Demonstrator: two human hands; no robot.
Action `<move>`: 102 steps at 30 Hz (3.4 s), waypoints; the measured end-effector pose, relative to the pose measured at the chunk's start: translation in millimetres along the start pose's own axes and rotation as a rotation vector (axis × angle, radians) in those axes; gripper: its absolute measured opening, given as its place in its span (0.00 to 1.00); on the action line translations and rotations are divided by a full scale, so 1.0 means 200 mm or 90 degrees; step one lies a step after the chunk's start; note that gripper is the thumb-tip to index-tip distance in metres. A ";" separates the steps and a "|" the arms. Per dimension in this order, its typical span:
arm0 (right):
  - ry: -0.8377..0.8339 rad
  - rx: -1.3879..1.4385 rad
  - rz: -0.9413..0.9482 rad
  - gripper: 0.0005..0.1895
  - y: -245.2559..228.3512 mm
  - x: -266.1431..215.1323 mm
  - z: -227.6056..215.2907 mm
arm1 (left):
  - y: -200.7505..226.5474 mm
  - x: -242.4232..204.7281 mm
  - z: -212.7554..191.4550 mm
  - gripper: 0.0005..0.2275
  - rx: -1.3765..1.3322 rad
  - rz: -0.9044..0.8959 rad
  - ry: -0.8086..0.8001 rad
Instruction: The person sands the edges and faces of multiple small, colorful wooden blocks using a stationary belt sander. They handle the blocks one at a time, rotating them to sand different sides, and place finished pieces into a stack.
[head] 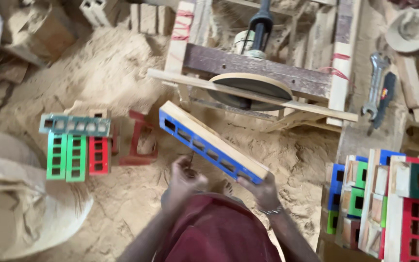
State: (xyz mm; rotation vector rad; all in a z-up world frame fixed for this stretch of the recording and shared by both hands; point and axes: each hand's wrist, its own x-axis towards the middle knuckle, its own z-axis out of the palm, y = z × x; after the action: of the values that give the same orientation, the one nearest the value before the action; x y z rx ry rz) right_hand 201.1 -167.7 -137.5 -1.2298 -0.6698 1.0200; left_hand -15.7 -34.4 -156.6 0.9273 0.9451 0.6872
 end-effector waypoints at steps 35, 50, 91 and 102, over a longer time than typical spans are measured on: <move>0.572 -0.026 0.218 0.30 0.21 1.17 0.34 | 0.35 1.38 -0.26 0.03 -0.231 -0.291 0.060; 0.696 0.028 0.146 0.24 0.06 1.02 -0.34 | 0.10 1.15 0.51 0.01 -0.199 -0.273 0.074; 0.204 0.092 -0.220 0.37 -0.01 0.18 -0.42 | 0.20 0.50 0.29 0.11 -0.310 -0.110 -0.316; 0.435 0.085 0.219 0.26 0.06 0.93 0.01 | 0.14 1.23 0.03 0.03 -0.285 -0.226 0.003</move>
State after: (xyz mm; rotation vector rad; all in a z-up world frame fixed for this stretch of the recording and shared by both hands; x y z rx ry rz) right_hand 274.8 -0.1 -167.1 -1.4887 0.1429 0.8219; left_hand 93.6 178.8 -220.2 0.3509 0.8823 0.5633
